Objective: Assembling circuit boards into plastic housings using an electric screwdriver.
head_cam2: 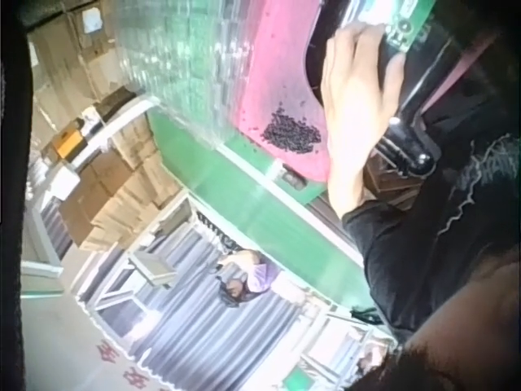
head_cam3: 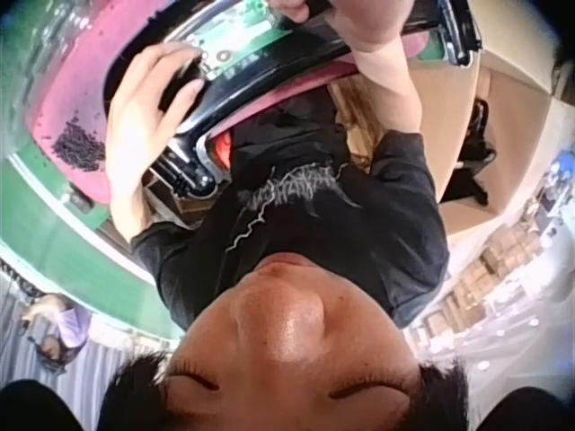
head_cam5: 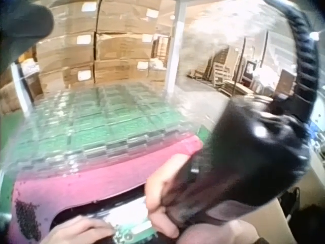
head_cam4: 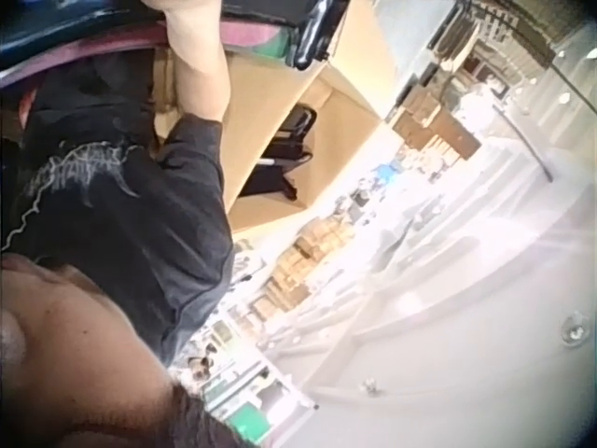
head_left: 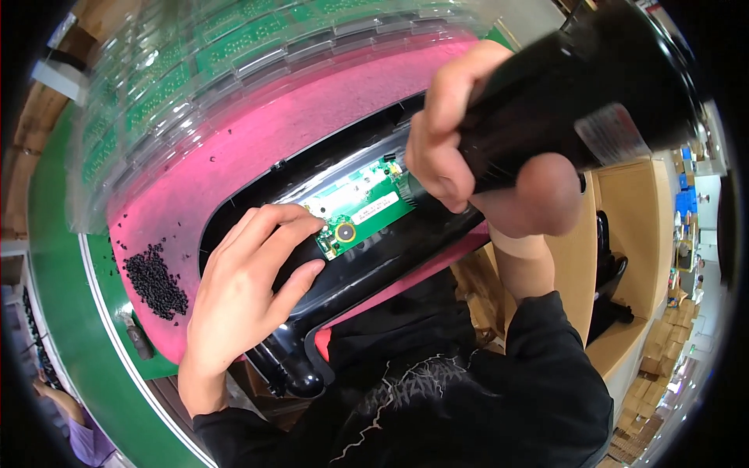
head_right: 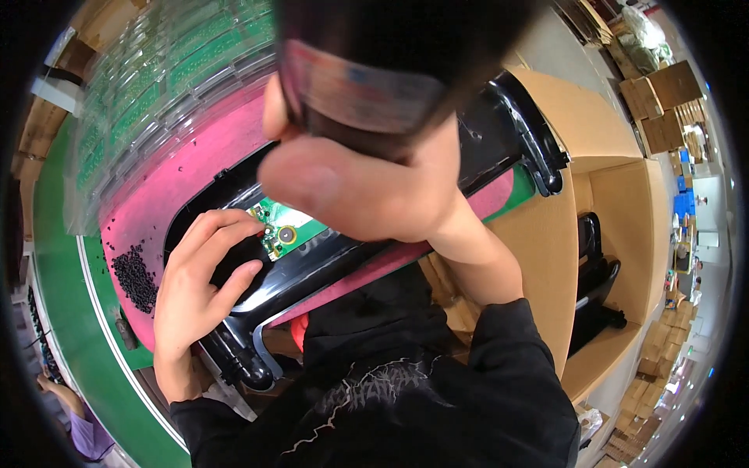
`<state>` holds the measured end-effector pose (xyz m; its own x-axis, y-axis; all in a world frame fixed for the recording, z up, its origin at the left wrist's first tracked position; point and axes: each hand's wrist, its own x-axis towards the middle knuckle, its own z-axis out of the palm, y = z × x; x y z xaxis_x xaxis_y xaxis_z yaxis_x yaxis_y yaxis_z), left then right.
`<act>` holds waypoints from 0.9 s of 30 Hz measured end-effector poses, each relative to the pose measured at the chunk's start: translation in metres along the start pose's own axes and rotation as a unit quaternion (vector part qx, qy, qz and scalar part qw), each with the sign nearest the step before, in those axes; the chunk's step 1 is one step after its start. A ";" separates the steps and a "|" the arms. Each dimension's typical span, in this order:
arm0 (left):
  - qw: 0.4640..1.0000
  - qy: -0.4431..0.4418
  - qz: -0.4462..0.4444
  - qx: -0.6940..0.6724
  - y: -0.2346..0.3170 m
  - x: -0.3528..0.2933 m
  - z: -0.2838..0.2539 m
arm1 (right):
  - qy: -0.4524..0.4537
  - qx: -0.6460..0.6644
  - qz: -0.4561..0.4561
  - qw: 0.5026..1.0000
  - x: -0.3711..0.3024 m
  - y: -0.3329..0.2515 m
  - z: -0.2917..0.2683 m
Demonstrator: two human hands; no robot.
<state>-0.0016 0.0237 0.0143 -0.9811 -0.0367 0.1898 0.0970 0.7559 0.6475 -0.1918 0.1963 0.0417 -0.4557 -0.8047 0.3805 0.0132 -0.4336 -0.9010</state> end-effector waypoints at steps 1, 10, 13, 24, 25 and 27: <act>1.000 0.008 0.004 -0.003 0.000 0.000 -0.001 | -0.001 0.004 -0.001 1.000 0.000 0.001 0.000; 0.975 0.175 0.049 0.128 -0.002 0.002 -0.008 | -0.009 0.012 -0.041 0.999 -0.001 0.004 0.001; 0.977 0.157 -0.019 0.143 -0.003 0.006 -0.004 | 0.028 -0.030 0.001 0.999 -0.002 -0.011 0.004; 0.989 0.003 -0.055 0.138 0.008 0.006 -0.009 | 0.427 0.187 0.096 0.880 0.044 0.007 -0.046; 0.987 -0.025 -0.065 0.148 0.010 0.008 -0.008 | 0.408 0.168 0.090 0.893 0.036 0.000 -0.046; 0.984 -0.032 -0.055 0.164 0.017 0.009 -0.003 | 0.325 0.122 0.089 0.934 0.012 -0.020 -0.056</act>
<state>-0.0080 0.0345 0.0289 -0.9922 -0.0963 0.0789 -0.0587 0.9207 0.3858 -0.2475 0.2182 0.0527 -0.8696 -0.4914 -0.0489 0.3068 -0.4599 -0.8333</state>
